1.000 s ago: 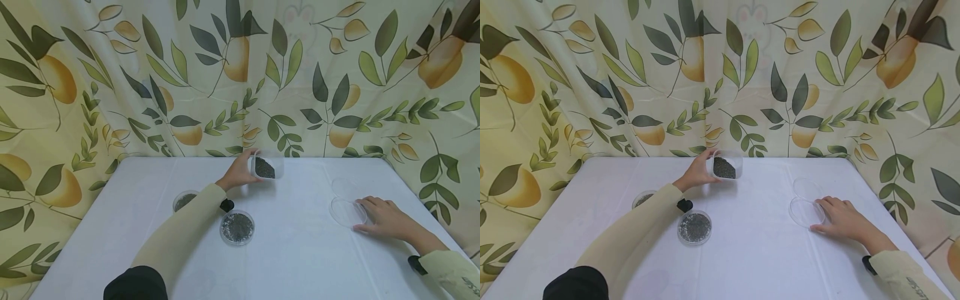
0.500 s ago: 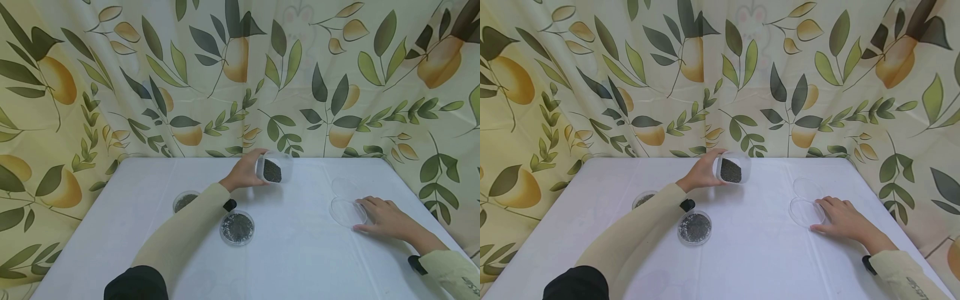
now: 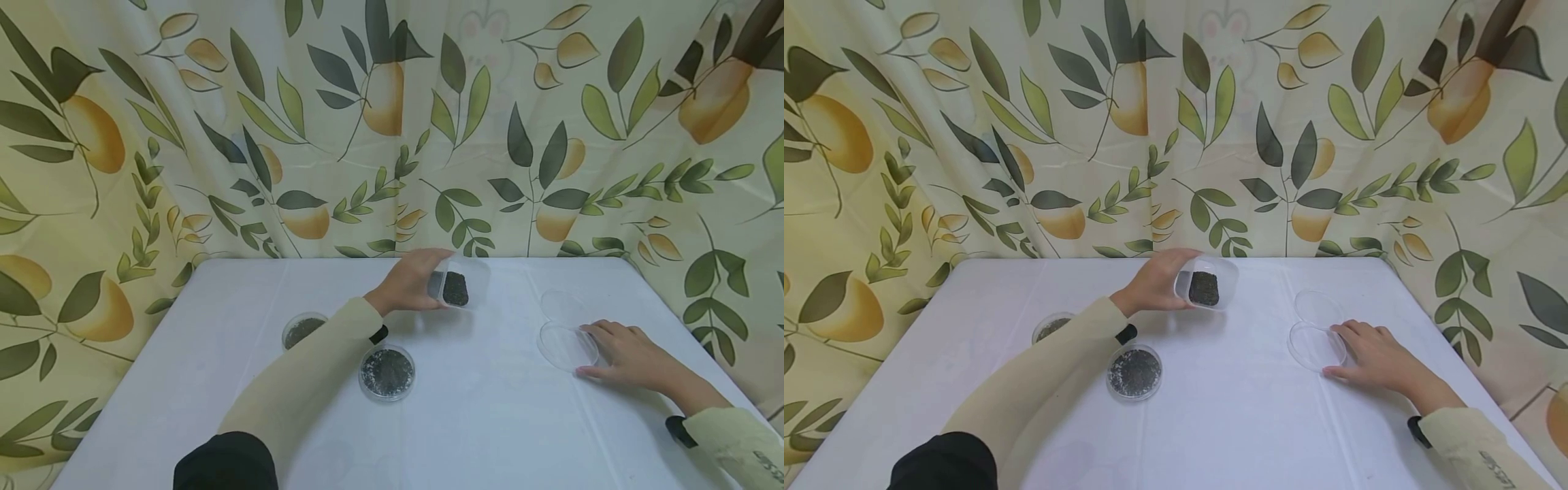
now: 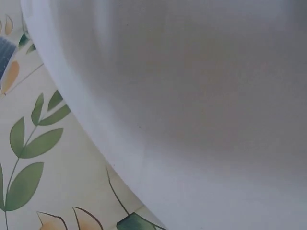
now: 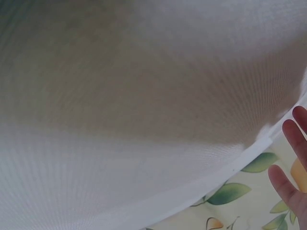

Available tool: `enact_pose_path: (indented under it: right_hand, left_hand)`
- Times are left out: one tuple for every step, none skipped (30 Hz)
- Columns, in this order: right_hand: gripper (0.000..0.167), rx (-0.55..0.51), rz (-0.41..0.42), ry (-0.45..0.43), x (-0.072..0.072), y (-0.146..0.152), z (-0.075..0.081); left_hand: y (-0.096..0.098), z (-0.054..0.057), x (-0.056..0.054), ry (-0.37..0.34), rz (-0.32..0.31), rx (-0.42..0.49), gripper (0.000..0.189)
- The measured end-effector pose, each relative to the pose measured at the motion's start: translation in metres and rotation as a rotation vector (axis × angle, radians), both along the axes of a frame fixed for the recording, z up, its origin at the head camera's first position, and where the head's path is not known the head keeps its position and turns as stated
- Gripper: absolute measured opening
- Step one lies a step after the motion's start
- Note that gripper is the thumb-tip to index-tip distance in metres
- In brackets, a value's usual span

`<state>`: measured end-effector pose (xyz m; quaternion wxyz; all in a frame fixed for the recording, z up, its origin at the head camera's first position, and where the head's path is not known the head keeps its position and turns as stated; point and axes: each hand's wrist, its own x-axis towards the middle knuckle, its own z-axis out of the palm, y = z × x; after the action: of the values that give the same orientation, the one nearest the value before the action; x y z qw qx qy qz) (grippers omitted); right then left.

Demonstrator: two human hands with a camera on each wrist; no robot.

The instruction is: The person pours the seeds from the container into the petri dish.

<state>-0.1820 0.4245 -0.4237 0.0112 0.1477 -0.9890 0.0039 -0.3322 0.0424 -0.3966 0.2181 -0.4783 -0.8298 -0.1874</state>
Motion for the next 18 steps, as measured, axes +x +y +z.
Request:
enact_pose_path:
  right_hand:
    - [0.084, 0.0, 0.002, 0.001, 0.0, 0.0, 0.0]
    - [0.084, 0.001, 0.004, 0.003, 0.0, 0.0, 0.0]
    - [0.084, 0.0, 0.005, 0.004, 0.0, 0.0, 0.0]
    - [0.084, 0.0, 0.004, 0.003, 0.0, 0.0, 0.0]
    - [0.084, 0.001, 0.001, 0.003, 0.0, 0.0, 0.0]
    - [0.085, 0.001, -0.001, 0.001, 0.0, 0.0, 0.001]
    - [0.085, 0.001, -0.002, -0.001, 0.001, 0.0, 0.001]
    - [0.085, 0.002, -0.004, -0.002, 0.001, 0.0, 0.001]
    - [0.085, 0.001, -0.005, -0.004, 0.001, 0.0, 0.001]
    - [0.085, 0.002, -0.006, -0.005, 0.001, -0.001, 0.001]
    - [0.085, 0.002, -0.006, -0.005, 0.001, -0.001, 0.002]
    - [0.085, 0.002, -0.003, -0.005, 0.001, -0.001, 0.002]
    - [0.085, 0.002, -0.001, -0.001, 0.001, -0.001, 0.002]
    - [0.085, 0.004, -0.001, 0.0, 0.0, -0.001, 0.002]
    - [0.085, 0.005, 0.0, 0.0, 0.0, -0.001, 0.002]
    - [0.085, 0.005, 0.001, 0.002, 0.0, -0.001, 0.002]
    - [0.085, 0.006, 0.002, 0.002, 0.0, -0.001, 0.002]
    - [0.085, 0.007, 0.002, 0.003, 0.0, -0.001, 0.002]
  left_hand:
    - [0.002, 0.0, 0.0, 0.008, 0.004, -0.008, 0.093]
    - [0.003, 0.0, 0.0, 0.017, 0.008, -0.015, 0.093]
    - [0.005, 0.0, 0.0, 0.026, 0.01, -0.022, 0.093]
    - [0.007, 0.001, 0.001, 0.03, 0.01, -0.025, 0.093]
    - [0.009, 0.002, 0.002, 0.033, 0.007, -0.026, 0.092]
    - [0.012, 0.002, 0.002, 0.045, 0.006, -0.027, 0.092]
    - [0.014, 0.003, 0.003, 0.052, 0.007, -0.029, 0.091]
    - [0.017, 0.003, 0.003, 0.063, 0.006, -0.029, 0.091]
    - [0.02, 0.003, 0.003, 0.074, 0.007, -0.033, 0.091]
    - [0.022, 0.003, 0.004, 0.083, 0.01, -0.039, 0.091]
    - [0.025, 0.004, 0.004, 0.093, 0.014, -0.048, 0.091]
    - [0.028, 0.004, 0.005, 0.104, 0.019, -0.059, 0.092]
    - [0.031, 0.005, 0.006, 0.105, 0.02, -0.067, 0.092]
    - [0.034, 0.006, 0.007, 0.103, 0.019, -0.074, 0.092]
    - [0.037, 0.007, 0.009, 0.103, 0.02, -0.082, 0.092]
    - [0.04, 0.007, 0.01, 0.102, 0.019, -0.085, 0.092]
    - [0.043, 0.008, 0.011, 0.101, 0.02, -0.088, 0.092]
    - [0.046, 0.009, 0.012, 0.1, 0.019, -0.092, 0.092]
